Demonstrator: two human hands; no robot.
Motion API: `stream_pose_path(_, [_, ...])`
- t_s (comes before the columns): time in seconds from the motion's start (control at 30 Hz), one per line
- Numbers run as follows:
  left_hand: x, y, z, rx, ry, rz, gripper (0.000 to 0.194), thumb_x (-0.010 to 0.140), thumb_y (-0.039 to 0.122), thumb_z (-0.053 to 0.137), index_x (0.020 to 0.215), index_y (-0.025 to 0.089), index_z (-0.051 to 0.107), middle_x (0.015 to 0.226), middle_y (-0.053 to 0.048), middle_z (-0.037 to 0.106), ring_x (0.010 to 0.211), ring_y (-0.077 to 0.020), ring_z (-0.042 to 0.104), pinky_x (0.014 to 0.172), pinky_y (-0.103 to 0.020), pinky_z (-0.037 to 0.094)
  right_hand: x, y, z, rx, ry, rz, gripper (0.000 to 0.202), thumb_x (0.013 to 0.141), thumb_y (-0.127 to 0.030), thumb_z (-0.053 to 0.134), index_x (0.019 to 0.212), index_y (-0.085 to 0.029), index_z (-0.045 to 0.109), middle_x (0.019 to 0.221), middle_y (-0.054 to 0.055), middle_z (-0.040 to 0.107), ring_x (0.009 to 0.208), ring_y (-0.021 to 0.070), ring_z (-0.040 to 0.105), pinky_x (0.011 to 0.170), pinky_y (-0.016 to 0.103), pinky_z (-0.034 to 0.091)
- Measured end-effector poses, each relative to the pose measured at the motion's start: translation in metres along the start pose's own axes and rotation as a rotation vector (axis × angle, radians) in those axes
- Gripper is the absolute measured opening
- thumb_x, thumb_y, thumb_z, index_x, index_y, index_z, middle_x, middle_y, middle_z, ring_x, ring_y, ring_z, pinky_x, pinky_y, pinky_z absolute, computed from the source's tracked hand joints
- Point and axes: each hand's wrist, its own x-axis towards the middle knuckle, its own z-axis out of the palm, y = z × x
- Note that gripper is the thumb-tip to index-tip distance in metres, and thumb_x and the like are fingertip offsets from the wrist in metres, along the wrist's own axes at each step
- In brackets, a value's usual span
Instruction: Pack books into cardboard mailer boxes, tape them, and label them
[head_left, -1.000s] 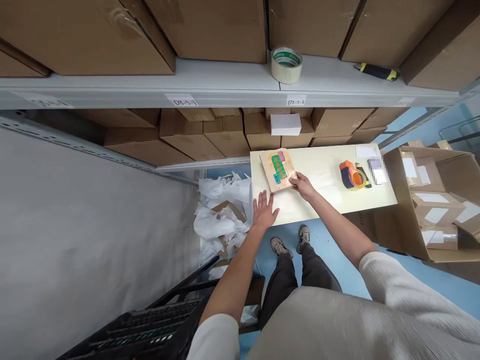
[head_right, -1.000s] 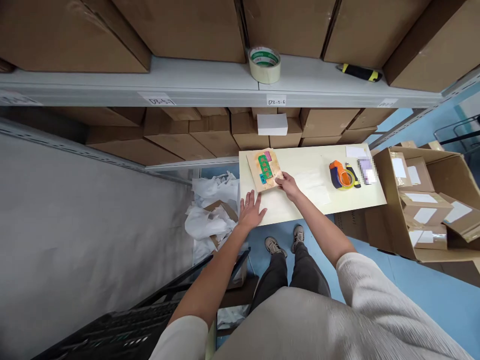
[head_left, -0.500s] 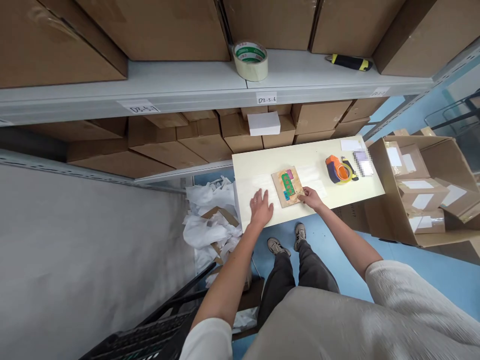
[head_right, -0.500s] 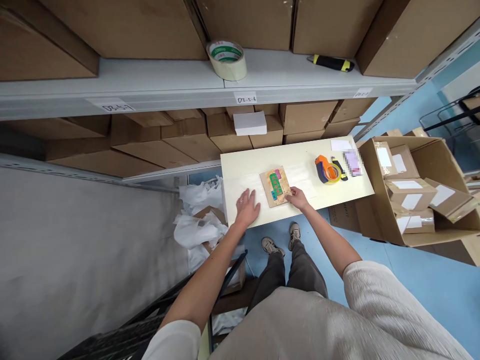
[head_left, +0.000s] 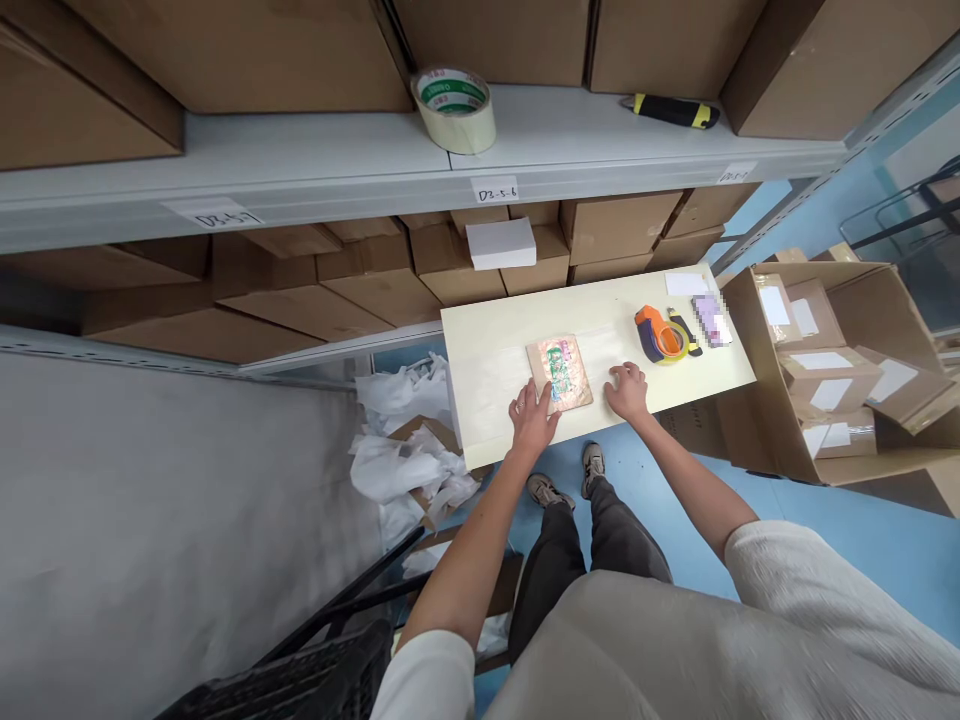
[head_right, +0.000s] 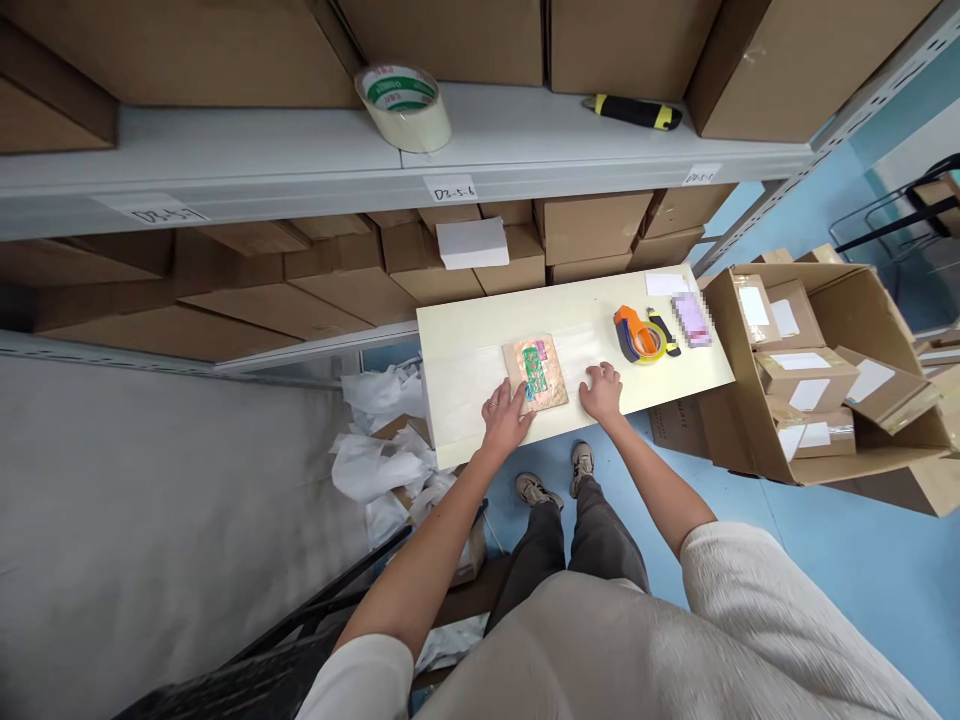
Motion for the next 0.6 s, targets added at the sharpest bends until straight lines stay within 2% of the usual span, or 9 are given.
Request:
stream_pose_path(0.1, [0.000,0.007,-0.002,0.017,-0.015,-0.029,0.071,0.104,0.044,0.054,0.172,0.026,0.043,0.183,-0.016,0.026,0.168,-0.0393,0.025,0.131,-0.061,0.027,0.004,0.007,0.000,0.000,0.003,0.064,0.049,0.095,-0.030,0.060,0.143,-0.020,0.063,0.166,0.021,0.039,0.148,0.0424,0.039,0.119,0.061,0.037])
stream_pose_path(0.17, [0.000,0.012,-0.004,0.028,-0.027,-0.046,0.070,0.104,0.044,0.054,0.172,0.028,0.043,0.183,-0.014,0.026,0.168,-0.0399,0.024,0.130,-0.064,0.026,0.007,0.010,0.001,0.022,-0.009,0.094,0.048,0.095,-0.030,0.060,0.142,-0.022,0.063,0.166,0.020,0.039,0.149,0.0417,0.038,0.119,0.062,0.036])
stream_pose_path(0.3, [0.000,0.018,-0.007,0.044,-0.040,-0.062,0.070,0.104,0.043,0.051,0.172,0.029,0.042,0.183,-0.013,0.026,0.168,-0.0412,0.023,0.130,-0.067,0.026,0.015,0.014,0.000,0.100,0.008,0.148,0.043,0.092,-0.028,0.059,0.134,-0.023,0.065,0.153,0.018,0.050,0.139,0.0386,0.046,0.116,0.060,0.038])
stream_pose_path(0.4, [0.000,0.018,-0.008,0.047,-0.046,-0.060,0.070,0.104,0.044,0.051,0.172,0.027,0.042,0.182,-0.015,0.029,0.167,-0.0415,0.025,0.130,-0.067,0.026,0.021,0.016,-0.004,0.189,0.048,0.158,0.042,0.089,-0.021,0.053,0.129,-0.021,0.064,0.138,0.017,0.057,0.129,0.0348,0.054,0.111,0.056,0.045])
stream_pose_path(0.5, [0.000,0.016,-0.007,0.042,-0.039,-0.052,0.070,0.104,0.043,0.052,0.171,0.026,0.044,0.181,-0.016,0.032,0.167,-0.0414,0.026,0.131,-0.066,0.026,0.020,0.010,-0.007,0.304,0.087,-0.005,0.043,0.089,-0.013,0.045,0.127,-0.017,0.063,0.129,0.018,0.060,0.119,0.0303,0.060,0.109,0.047,0.049])
stream_pose_path(0.6, [-0.001,0.016,-0.006,0.033,-0.021,-0.044,0.070,0.103,0.042,0.051,0.171,0.026,0.044,0.181,-0.017,0.032,0.167,-0.0417,0.027,0.130,-0.066,0.026,0.009,-0.008,-0.005,0.372,0.090,-0.225,0.043,0.093,-0.014,0.043,0.132,-0.017,0.062,0.128,0.017,0.062,0.117,0.0296,0.061,0.109,0.045,0.051])
